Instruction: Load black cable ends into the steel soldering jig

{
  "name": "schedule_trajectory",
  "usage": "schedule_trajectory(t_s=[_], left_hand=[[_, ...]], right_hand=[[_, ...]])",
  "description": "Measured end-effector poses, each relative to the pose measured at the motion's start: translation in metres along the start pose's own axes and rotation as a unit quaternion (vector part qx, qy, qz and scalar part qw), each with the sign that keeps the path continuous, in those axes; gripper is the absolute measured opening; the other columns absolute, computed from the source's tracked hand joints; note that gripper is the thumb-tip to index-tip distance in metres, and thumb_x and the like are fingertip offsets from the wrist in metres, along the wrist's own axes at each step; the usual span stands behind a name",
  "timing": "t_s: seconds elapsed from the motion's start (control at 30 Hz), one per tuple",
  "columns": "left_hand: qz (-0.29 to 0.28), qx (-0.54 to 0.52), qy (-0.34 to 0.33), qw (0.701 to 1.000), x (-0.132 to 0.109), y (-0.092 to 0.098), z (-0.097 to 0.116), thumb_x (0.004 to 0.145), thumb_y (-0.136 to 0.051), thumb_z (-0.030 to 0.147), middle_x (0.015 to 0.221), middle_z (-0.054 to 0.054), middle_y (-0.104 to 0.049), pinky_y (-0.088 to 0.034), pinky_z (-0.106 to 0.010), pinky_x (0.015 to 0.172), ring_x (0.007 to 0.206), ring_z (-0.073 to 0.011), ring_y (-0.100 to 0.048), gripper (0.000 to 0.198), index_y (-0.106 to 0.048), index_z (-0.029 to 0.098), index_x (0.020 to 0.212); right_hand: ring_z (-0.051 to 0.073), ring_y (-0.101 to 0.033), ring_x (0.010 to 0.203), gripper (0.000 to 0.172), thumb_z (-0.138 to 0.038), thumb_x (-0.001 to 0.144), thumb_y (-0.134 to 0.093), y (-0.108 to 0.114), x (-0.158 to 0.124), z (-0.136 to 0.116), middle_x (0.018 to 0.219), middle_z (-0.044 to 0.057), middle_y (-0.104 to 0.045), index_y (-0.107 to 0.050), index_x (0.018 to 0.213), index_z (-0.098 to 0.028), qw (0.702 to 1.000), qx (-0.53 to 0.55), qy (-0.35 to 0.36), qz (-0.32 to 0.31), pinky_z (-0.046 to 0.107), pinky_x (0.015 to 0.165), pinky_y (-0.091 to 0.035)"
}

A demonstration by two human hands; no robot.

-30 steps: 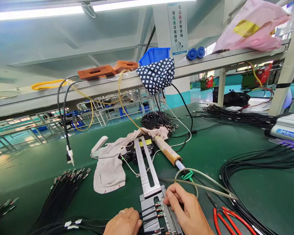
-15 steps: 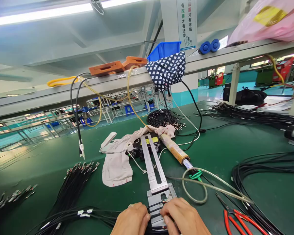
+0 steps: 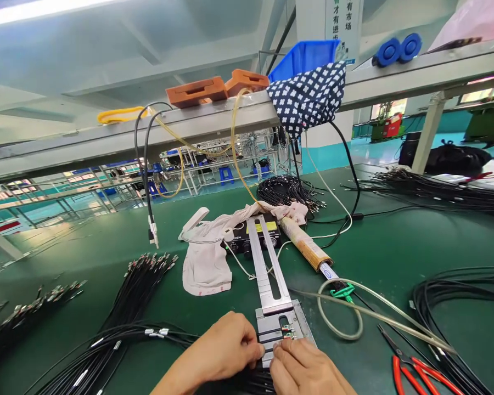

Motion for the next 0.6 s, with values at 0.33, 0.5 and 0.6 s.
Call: schedule_trajectory(t_s=[0.33, 0.5, 0.6], left_hand=[[-0.015, 0.066, 0.078, 0.995, 0.002, 0.014, 0.015, 0.068, -0.072, 0.017, 0.055, -0.001, -0.061, -0.047, -0.026, 0.063, 0.067, -0.0204, -0.064, 0.019, -0.062, 0.016, 0.053], [0.137, 0.117, 0.056, 0.982, -0.027, 0.016, 0.018, 0.089, -0.055, 0.022, 0.099, -0.01, -0.066, -0.046, -0.033, 0.083, 0.096, -0.0246, -0.06, 0.016, -0.069, 0.014, 0.087], [0.119, 0.132, -0.032, 0.984, -0.032, -0.018, 0.006, 0.088, -0.05, 0.011, 0.098, -0.007, -0.066, -0.045, -0.028, 0.081, 0.092, -0.0197, -0.061, 0.02, -0.069, 0.017, 0.089]], right_hand=[[0.021, -0.065, 0.069, 0.029, -0.013, 0.096, -0.03, 0.021, 0.005, 0.014, 0.078, 0.005, -0.066, -0.057, 0.091, -0.022, 0.967, 0.21, -0.137, -0.033, 0.029, 0.063, -0.054], [0.02, -0.067, 0.084, 0.023, -0.03, 0.1, -0.032, 0.006, -0.009, 0.034, 0.091, 0.002, -0.069, -0.055, 0.097, -0.025, 0.877, 0.389, -0.28, -0.025, 0.03, 0.073, -0.05], [0.022, -0.067, 0.082, 0.029, -0.044, 0.1, -0.031, -0.004, -0.014, 0.044, 0.091, 0.005, -0.071, -0.052, 0.098, -0.024, 0.817, 0.461, -0.346, -0.014, 0.033, 0.074, -0.049]])
Point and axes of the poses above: each hand's wrist, its own x-axis towards the middle knuckle, its own y-axis out of the back of the hand, z = x × y, the point moved 6 cm from there along x, towards the middle knuckle
